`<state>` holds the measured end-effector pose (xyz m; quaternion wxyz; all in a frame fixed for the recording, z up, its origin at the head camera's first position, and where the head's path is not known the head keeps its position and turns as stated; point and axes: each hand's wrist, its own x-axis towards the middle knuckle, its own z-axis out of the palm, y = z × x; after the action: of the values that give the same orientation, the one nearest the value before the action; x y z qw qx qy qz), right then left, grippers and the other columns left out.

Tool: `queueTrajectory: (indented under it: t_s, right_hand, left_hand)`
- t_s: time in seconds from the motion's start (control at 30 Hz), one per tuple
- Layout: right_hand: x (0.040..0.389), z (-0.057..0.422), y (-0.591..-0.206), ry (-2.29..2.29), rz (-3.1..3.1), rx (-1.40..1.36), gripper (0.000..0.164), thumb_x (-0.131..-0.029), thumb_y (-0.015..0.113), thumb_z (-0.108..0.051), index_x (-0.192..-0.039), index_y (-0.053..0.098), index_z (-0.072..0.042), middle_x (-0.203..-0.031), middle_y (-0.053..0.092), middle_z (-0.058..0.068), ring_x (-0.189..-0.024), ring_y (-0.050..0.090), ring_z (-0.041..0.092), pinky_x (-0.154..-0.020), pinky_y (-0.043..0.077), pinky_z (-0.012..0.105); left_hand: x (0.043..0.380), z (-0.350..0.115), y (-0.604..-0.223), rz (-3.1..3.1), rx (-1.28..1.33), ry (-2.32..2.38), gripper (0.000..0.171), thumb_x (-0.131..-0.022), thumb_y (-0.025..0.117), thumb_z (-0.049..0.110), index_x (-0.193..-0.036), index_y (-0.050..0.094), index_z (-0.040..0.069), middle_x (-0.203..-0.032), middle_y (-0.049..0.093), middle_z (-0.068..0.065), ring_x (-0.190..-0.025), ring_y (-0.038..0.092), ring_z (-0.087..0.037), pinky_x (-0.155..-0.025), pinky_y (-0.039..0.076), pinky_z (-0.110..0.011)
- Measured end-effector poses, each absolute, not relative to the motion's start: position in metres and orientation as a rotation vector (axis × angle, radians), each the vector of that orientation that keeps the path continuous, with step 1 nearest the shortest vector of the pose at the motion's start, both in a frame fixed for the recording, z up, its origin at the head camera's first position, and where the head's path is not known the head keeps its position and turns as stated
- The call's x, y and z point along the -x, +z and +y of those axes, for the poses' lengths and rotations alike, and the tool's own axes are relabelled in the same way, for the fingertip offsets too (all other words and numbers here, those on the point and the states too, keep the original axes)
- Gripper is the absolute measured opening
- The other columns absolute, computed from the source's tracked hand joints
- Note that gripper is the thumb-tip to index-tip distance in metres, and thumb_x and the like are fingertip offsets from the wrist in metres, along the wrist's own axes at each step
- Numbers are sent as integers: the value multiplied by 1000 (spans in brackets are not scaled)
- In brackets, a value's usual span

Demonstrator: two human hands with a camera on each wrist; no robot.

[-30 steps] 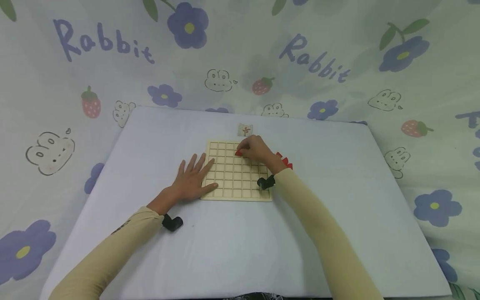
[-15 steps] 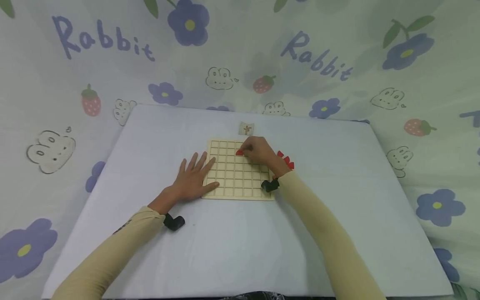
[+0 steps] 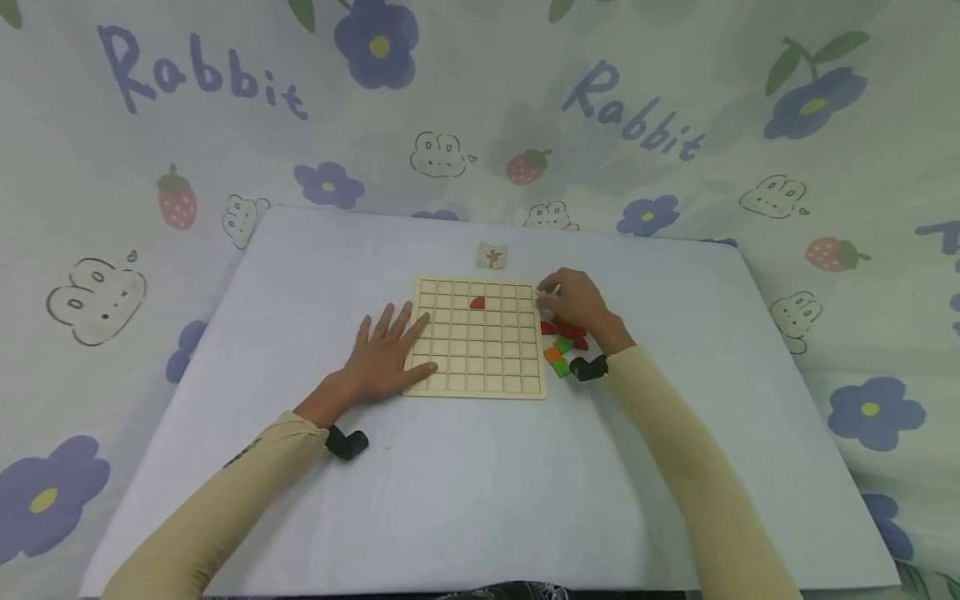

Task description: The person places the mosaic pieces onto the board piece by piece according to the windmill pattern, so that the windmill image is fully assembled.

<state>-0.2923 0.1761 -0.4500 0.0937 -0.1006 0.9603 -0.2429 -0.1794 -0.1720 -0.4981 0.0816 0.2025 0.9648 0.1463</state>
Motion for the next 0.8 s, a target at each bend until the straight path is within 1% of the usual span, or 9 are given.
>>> queueTrajectory:
  t_s: [0.1,0.2,0.33,0.43,0.53,0.67,0.73,0.8]
  right_hand:
    - [292,186,-451,-621,2846,197,35,-89,73,-28,-117,71,-8,-111,65,8,-97,58,26,-82,51,41]
    - [291,192,-455,-565,2842,154,37,-88,74,-29,-117,71,-6,-111,66,9,-96,61,26,-82,52,41]
    - [290,194,-459,-603,2854,153,30,-90,72,-23,-114,71,-5,-107,68,10,-93,62,26,-82,53,40]
    - [290,194,-462,-680,2857,181,25,-91,70,-16,-113,71,-5,-102,67,11,-88,60,26,-79,53,39]
    - [290,197,-459,-720,2824,146,27,-90,70,-17,-115,69,-7,-104,65,11,-83,60,25,-73,53,36]
    - [288,210,-447,-671,2755,79,38,-87,75,-25,-120,67,-8,-113,64,13,-91,61,27,-78,53,39]
    - [287,218,-443,-638,2719,81,41,-86,78,-24,-121,67,-7,-114,64,14,-97,60,29,-84,52,43]
    - [285,224,-441,-622,2682,84,41,-85,79,-23,-120,67,-5,-113,65,15,-99,60,30,-86,52,44]
  left_hand:
    - [180,-173,-499,2884,-595,423,90,-92,35,74,-160,6,22,-164,-7,-12,-147,-13,-36,-110,-11,-61]
    - [180,-172,-498,2885,-598,438,90,-93,38,72,-160,7,20,-164,-5,-13,-147,-12,-38,-109,-12,-62]
    - [179,-171,-496,2885,-598,437,90,-93,40,71,-160,9,19,-164,-4,-14,-147,-11,-39,-109,-11,-63]
    - [178,-170,-494,2884,-586,415,90,-93,39,71,-160,9,19,-164,-4,-14,-147,-11,-38,-110,-9,-62]
    - [178,-169,-492,2882,-582,400,89,-94,39,70,-160,9,19,-164,-3,-13,-147,-10,-38,-110,-8,-62]
    - [179,-168,-493,2886,-593,400,89,-94,38,71,-160,9,19,-164,-4,-13,-147,-10,-39,-110,-8,-63]
    - [179,-169,-495,2890,-598,412,90,-93,39,71,-160,10,18,-164,-4,-14,-147,-10,-39,-110,-9,-63]
    - [180,-170,-496,2895,-594,419,90,-93,40,70,-160,10,18,-164,-3,-15,-147,-10,-40,-110,-9,-63]
